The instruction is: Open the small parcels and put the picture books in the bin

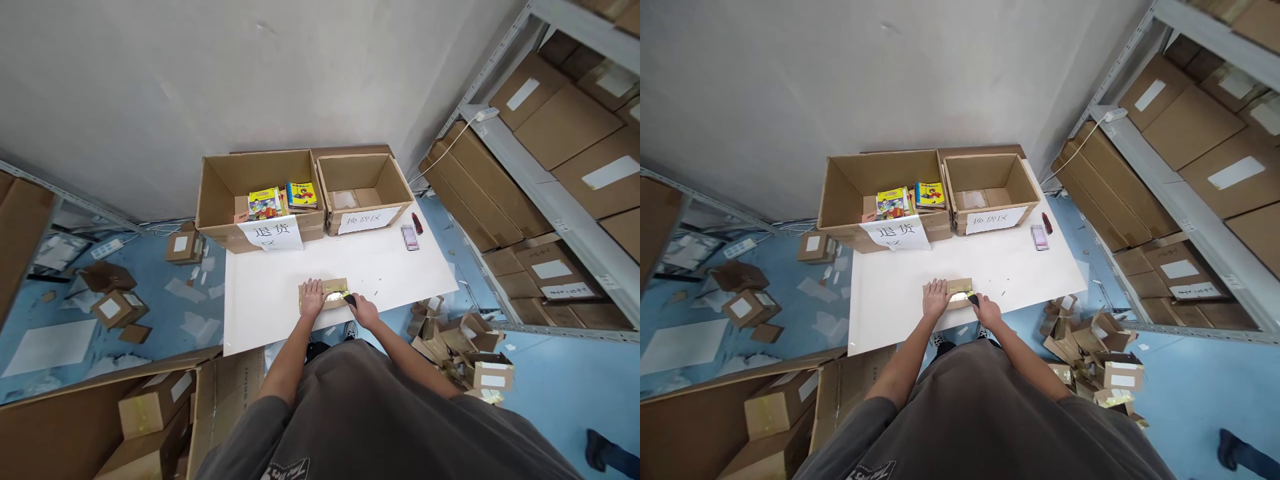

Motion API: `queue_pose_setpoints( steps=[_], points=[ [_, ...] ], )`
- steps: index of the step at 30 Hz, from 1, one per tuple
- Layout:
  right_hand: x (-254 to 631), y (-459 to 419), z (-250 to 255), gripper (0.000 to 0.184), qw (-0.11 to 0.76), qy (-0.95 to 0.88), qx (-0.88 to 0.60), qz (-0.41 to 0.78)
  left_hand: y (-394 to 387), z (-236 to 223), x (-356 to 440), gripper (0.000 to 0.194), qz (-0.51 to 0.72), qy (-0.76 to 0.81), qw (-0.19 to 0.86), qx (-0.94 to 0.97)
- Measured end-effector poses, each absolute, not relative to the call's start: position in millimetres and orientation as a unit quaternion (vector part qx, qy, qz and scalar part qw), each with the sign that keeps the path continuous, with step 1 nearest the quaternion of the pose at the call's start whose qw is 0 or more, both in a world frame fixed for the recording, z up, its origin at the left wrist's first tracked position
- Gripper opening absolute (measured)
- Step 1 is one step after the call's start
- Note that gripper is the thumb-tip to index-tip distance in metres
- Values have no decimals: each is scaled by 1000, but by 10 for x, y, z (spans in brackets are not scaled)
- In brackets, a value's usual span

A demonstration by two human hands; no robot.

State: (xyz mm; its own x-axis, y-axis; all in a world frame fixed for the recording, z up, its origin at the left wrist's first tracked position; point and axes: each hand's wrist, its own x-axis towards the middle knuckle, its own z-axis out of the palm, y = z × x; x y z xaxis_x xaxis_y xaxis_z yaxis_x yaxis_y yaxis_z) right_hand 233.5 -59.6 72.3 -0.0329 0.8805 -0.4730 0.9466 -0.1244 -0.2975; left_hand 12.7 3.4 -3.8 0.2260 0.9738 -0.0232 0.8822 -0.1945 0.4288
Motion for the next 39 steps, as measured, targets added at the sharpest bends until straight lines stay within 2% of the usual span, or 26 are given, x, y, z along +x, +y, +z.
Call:
queue_pose_setpoints(
  steps=[4,7,9,12,17,21,25,29,32,35,39],
  points=[
    [2353,-549,699,41,83,662,704,-243,31,-72,118,60,157,609,166,759],
    [2844,-488,732,38,90,579,774,-238,35,-74,99,58,164,604,145,767],
    [3243,-454,760,38,63,540,809,-222,37,-72,91,58,166,600,131,772],
    [3490,-443,707,40,-15,585,768,-260,40,-63,90,59,168,598,120,775],
    [2744,-507,276,65,-153,516,744,-395,19,66,178,60,161,631,132,747],
    [2168,-397,-22,67,-163,437,776,-425,-93,247,299,67,104,727,156,660],
    [1990,139,-73,63,-147,431,780,-430,-382,297,332,72,58,771,193,604],
    [1952,786,53,65,-128,471,760,-429,-656,275,291,68,48,730,247,636],
    [2050,926,162,71,-140,483,747,-435,-633,341,221,68,28,698,220,680],
    [2238,616,169,70,-186,480,738,-435,-421,468,133,70,10,570,195,798],
    [2404,-124,5,68,-174,493,720,-457,-96,603,69,57,-33,420,220,880]
  ],
)
